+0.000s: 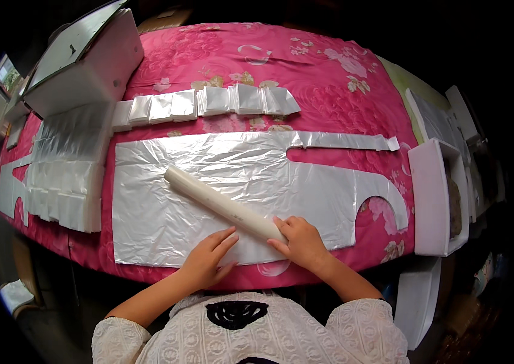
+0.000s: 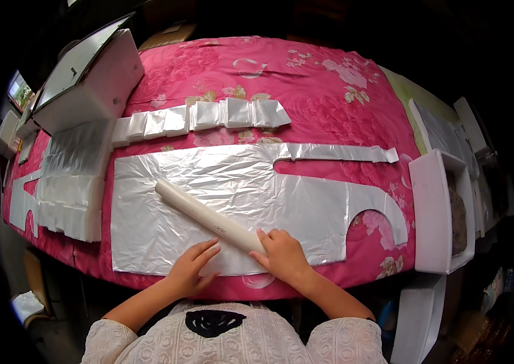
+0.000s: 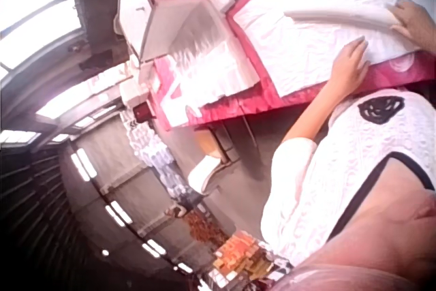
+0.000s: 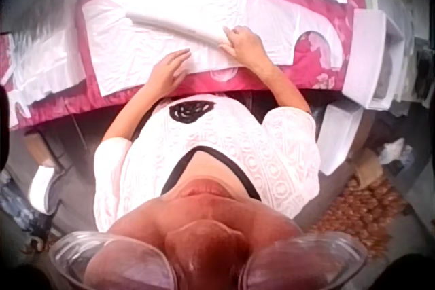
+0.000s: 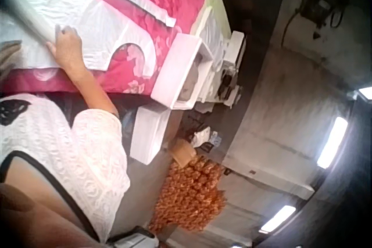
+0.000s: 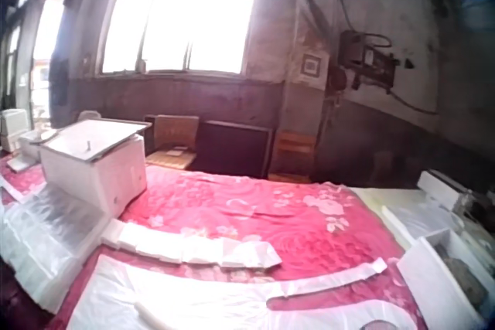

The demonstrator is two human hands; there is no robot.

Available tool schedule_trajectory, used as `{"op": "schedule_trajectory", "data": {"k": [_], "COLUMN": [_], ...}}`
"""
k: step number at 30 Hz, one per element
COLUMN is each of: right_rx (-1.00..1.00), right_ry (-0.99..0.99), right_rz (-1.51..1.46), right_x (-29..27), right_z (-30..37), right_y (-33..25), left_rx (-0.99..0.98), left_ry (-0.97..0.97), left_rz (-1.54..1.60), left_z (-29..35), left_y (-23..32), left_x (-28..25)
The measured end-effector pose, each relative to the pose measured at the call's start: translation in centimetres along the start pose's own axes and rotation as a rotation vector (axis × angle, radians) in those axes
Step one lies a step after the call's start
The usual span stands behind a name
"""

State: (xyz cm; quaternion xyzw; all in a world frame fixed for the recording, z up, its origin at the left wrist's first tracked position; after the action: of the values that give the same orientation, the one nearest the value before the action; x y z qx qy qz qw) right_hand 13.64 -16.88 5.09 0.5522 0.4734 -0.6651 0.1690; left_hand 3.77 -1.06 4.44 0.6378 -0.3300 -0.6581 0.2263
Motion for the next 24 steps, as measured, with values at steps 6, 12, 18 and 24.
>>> {"op": "schedule_trajectory", "data": {"k": [6, 12, 18, 24], "right_rx": [-0.197, -0.090, 0.296, 0.622], "right_ry": [0.091, 0.119, 0.361, 0.605], "right_rz": [-0.379, 0.115, 0.324, 0.423], "right_x": [3.9, 2.6, -5.5, -10.1], "right_z": [2.5, 2.4, 9.2, 18.0], "right_y": [-2.2, 4.9, 21.3, 28.4], "left_rx": [-0.105, -0.060, 0.041, 0.048], "left_ry": [0.141, 0.235, 0.119, 0.111], "left_rz": [-0.245, 0.053, 0.047, -0.068], "left_z": [-3.2, -4.9, -5.1, -6.4], "left_y": [0.0, 0.1, 1.1, 2.9], "left_x": [2.3, 3.7, 4.6, 6.2]}}
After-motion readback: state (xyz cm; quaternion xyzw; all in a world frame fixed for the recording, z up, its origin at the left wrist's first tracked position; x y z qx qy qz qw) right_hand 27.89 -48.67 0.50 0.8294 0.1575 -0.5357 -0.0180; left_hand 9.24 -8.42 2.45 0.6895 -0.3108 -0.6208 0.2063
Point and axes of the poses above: each hand's wrist, its own z-axis away from the middle knuckle, its own x-axis out of the palm, y = z × x, the point moved 7 cm from there along -z, towards the middle knuckle, and after that the axes turned 9 degrees about -x, right-handed, at the moved point
